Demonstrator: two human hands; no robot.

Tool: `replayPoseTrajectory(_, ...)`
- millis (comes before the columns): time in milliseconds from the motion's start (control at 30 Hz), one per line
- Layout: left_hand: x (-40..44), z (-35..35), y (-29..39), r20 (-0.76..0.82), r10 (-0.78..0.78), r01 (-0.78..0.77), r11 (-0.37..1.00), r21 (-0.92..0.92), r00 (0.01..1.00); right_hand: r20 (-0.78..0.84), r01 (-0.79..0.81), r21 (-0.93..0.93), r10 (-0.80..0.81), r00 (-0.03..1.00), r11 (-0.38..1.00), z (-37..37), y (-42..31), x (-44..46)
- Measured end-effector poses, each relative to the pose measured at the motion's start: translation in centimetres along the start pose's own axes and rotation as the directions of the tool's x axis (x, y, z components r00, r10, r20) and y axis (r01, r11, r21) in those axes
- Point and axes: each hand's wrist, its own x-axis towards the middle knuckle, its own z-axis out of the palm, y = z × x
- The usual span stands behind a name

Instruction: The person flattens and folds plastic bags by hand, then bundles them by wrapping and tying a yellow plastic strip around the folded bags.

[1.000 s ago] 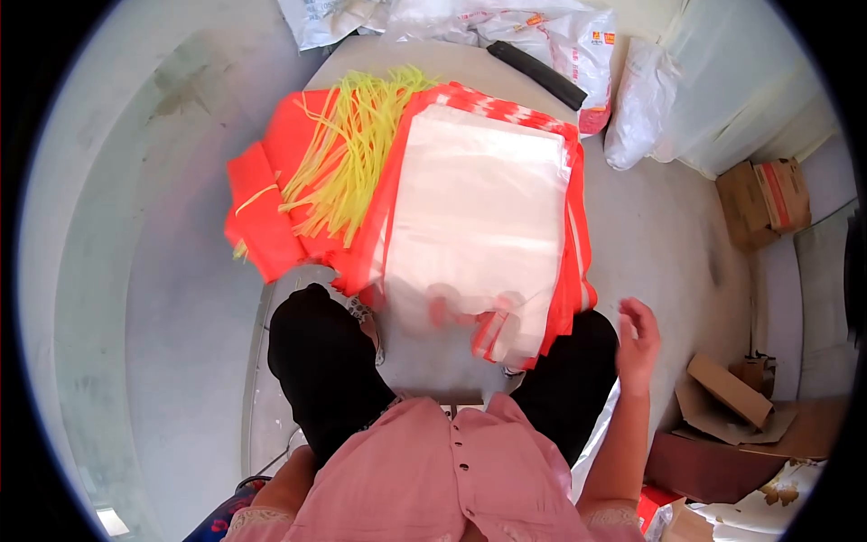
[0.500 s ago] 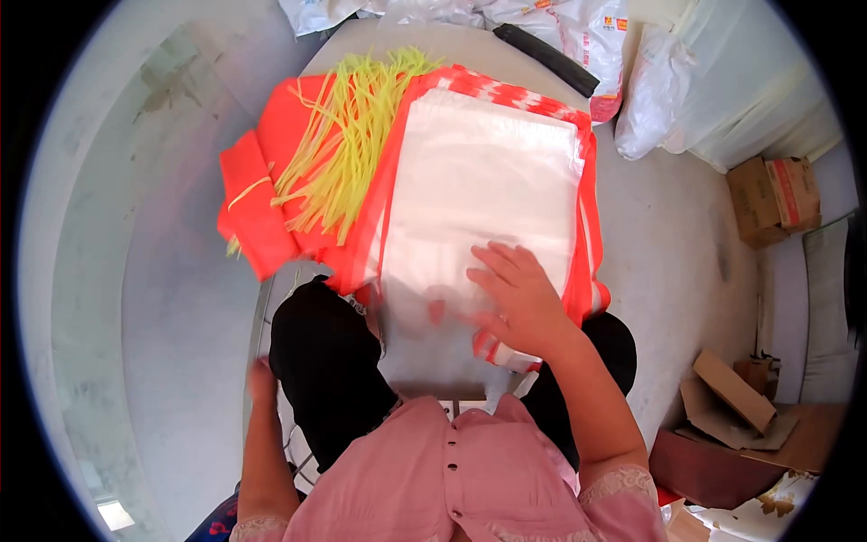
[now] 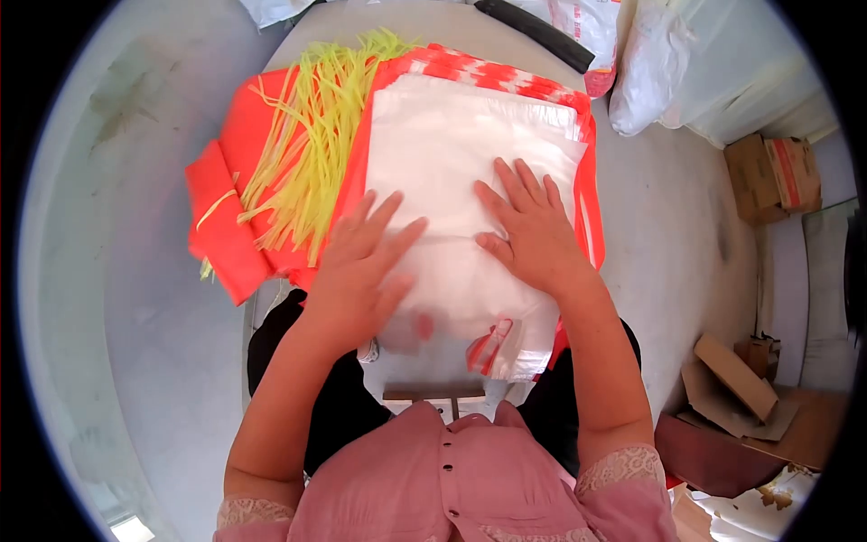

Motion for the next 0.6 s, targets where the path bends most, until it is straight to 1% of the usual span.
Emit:
replayPoseTrajectory(67,2.2,1.7,0.4,0.085,-0.006,-0.001,0.997,0.083,0.996,-0.001,0.002,0.002,-0.002,1.0,1.0,-0.1,0.3,0.4)
replayPoseTrajectory(100,3.1,2.5,0.1,0.079,-0.003,-0.008,0.989,0.145,0.997,-0.004,0.002,0.005,-0.002,1.0,1.0,-0.2,0.4,0.6)
replayPoseTrajectory(233,5.4,3.8,-1.6,0.059,-0.039,0.022,0.962,0.273,0.997,-0.048,0.022,0.017,-0.021,0.999,1.0,0.2,1.0,1.1)
replayPoseTrajectory(367,5.1,3.8,-3.1,-0.014,-0.082,0.084,0.972,0.222,0.996,-0.081,0.03,-0.01,-0.031,0.996,0.999,0.6,1.3,1.5)
replayPoseTrajectory(433,5.4,3.4,-3.2,0.012,-0.083,0.078,0.97,0.231,0.996,-0.098,0.04,-0.029,-0.043,0.994,0.999,0.7,1.6,2.0)
replayPoseTrajectory(500,5.6,2.9,-3.3,0.019,-0.103,0.094,0.96,0.264,0.995,-0.103,0.021,-0.019,-0.023,0.994,1.0,0.7,1.8,2.8)
replayPoseTrajectory(600,5.9,3.2,-3.7,-0.02,-0.142,0.142,0.944,0.297,0.99,-0.121,0.012,-0.031,-0.016,0.993,0.999,0.0,0.9,2.6)
